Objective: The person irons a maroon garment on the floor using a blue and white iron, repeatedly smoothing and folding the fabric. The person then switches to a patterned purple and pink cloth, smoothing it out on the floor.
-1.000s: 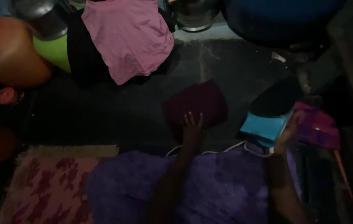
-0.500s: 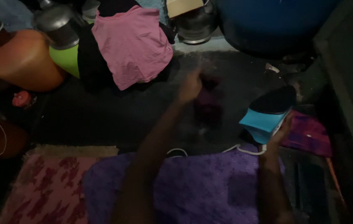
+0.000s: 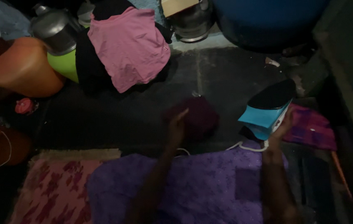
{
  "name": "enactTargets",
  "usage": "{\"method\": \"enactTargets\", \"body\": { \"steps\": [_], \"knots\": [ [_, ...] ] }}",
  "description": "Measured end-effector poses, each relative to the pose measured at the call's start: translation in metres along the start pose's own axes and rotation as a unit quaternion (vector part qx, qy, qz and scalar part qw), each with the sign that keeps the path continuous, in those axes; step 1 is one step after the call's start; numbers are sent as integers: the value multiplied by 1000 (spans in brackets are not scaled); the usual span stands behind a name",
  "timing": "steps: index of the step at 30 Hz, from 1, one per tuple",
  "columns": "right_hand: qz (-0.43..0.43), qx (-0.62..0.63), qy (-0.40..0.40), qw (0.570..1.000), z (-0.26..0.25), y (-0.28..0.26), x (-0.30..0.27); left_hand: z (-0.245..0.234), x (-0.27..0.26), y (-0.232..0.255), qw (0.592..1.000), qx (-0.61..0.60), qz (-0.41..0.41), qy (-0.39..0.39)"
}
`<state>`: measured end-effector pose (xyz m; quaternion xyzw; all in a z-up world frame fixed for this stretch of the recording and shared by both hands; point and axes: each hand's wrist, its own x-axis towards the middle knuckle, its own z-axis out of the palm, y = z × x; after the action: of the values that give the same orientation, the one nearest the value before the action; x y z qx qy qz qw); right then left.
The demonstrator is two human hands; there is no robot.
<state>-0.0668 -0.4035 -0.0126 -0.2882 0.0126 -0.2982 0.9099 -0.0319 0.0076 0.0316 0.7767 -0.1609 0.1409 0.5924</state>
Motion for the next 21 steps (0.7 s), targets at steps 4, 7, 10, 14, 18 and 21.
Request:
{"method": "enactTargets", "body": {
  "steps": [4, 7, 10, 14, 18, 21],
  "knots": [
    [-5, -75, 33, 997, 5, -5, 6, 13, -54, -41, 978, 141, -95, 117],
    [9, -30, -18, 999, 14, -10, -3, 24, -79, -52, 941, 215, -173, 196],
    [28, 50, -115, 992, 17, -12, -3, 31, -87, -51, 897, 173, -305, 271],
    [50, 80, -21, 995, 6, -6, 6, 20, -59, -41, 821, -315, -424, 215],
    [49, 47, -18, 998, -10, 1, 5, 16, 5, -16, 884, -189, -423, 59],
    [76, 27, 79, 994, -10, 4, 7, 32, 64, 30, 944, -186, -264, 67]
  ]
}}
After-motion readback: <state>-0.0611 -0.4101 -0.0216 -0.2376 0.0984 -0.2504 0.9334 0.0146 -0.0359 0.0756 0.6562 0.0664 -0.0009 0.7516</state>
